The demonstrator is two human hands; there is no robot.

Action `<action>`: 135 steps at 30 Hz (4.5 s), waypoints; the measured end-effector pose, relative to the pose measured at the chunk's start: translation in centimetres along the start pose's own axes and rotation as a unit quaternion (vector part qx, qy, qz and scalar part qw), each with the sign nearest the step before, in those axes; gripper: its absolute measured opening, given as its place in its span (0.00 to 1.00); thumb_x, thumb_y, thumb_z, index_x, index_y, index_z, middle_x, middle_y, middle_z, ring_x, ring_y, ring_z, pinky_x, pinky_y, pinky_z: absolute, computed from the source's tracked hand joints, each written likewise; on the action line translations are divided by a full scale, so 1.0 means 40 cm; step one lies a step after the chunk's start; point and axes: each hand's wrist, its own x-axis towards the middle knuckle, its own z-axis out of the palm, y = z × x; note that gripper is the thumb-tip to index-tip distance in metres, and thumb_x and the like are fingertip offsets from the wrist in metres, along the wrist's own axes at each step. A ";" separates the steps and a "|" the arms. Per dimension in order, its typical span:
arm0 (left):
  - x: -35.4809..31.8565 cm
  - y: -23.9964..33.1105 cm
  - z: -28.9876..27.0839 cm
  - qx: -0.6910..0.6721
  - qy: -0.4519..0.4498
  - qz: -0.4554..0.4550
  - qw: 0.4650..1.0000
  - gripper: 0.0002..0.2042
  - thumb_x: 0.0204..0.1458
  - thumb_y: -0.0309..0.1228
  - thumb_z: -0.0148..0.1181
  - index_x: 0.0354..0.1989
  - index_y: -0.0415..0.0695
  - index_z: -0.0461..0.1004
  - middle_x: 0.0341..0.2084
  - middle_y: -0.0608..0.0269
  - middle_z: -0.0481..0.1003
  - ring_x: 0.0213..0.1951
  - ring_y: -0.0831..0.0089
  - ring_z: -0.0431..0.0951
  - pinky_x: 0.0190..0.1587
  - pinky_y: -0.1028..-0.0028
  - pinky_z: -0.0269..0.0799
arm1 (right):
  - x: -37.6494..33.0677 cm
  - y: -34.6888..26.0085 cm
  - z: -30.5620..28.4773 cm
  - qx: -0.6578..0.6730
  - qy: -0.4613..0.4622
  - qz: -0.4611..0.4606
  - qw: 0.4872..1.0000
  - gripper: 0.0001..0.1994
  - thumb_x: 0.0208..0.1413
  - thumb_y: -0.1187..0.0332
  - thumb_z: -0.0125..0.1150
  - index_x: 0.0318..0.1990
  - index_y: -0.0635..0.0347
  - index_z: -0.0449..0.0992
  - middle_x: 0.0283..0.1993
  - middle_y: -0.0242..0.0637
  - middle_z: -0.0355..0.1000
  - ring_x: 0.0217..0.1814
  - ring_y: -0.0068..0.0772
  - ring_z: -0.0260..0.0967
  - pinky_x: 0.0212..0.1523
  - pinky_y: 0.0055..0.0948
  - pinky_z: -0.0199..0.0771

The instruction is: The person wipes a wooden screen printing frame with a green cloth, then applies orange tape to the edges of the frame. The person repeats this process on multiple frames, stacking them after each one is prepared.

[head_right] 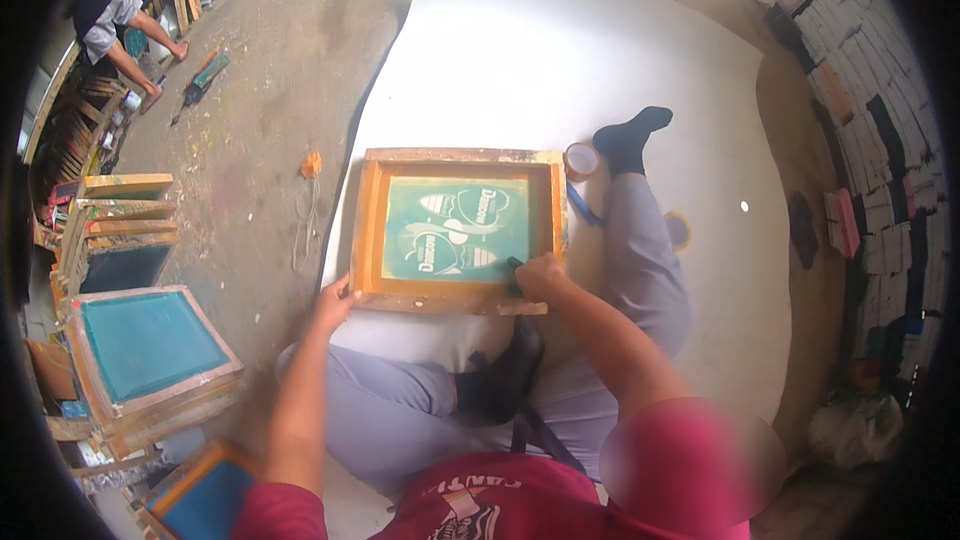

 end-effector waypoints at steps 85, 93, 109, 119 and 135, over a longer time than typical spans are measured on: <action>0.015 0.618 -0.135 -0.288 0.208 0.309 0.882 0.24 0.76 0.43 0.46 0.68 0.37 0.72 0.60 0.56 0.79 0.61 0.72 0.75 0.65 0.70 0.68 | -0.321 -0.231 -0.190 0.474 0.656 0.139 0.571 0.40 0.55 0.71 0.75 0.72 0.60 0.58 0.63 0.51 0.68 0.57 0.50 0.72 0.56 0.43 0.74; -0.019 0.569 -0.154 -0.288 0.214 0.317 0.878 0.23 0.75 0.40 0.50 0.68 0.35 0.72 0.60 0.55 0.79 0.59 0.71 0.76 0.64 0.70 0.69 | -0.148 -0.104 -0.199 0.351 0.761 0.114 0.534 0.29 0.61 0.71 0.69 0.67 0.63 0.66 0.50 0.50 0.77 0.50 0.48 0.80 0.50 0.40 0.80; -0.727 0.312 -0.562 -0.192 0.535 0.411 0.713 0.19 0.73 0.37 0.56 0.60 0.33 0.77 0.49 0.64 0.80 0.50 0.81 0.75 0.55 0.75 0.72 | -0.279 -0.586 -0.695 0.498 0.624 -0.231 0.556 0.27 0.62 0.78 0.65 0.68 0.63 0.65 0.50 0.43 0.75 0.45 0.36 0.79 0.44 0.35 0.80; -1.161 0.021 -0.475 -0.199 0.745 0.284 0.569 0.22 0.73 0.43 0.55 0.58 0.33 0.75 0.52 0.58 0.77 0.53 0.72 0.76 0.57 0.68 0.72 | -0.366 -1.033 -0.742 0.397 0.497 -0.455 0.623 0.28 0.64 0.71 0.68 0.69 0.70 0.65 0.46 0.48 0.79 0.42 0.39 0.79 0.43 0.36 0.79; -1.513 -0.433 0.086 -0.402 0.829 0.132 0.367 0.50 0.57 0.73 0.57 0.70 0.38 0.57 0.63 0.55 0.66 0.63 0.62 0.71 0.65 0.55 0.71 | -0.492 -1.671 -0.496 0.206 0.217 -0.665 0.685 0.26 0.60 0.68 0.70 0.63 0.65 0.70 0.50 0.59 0.79 0.52 0.65 0.78 0.53 0.50 0.79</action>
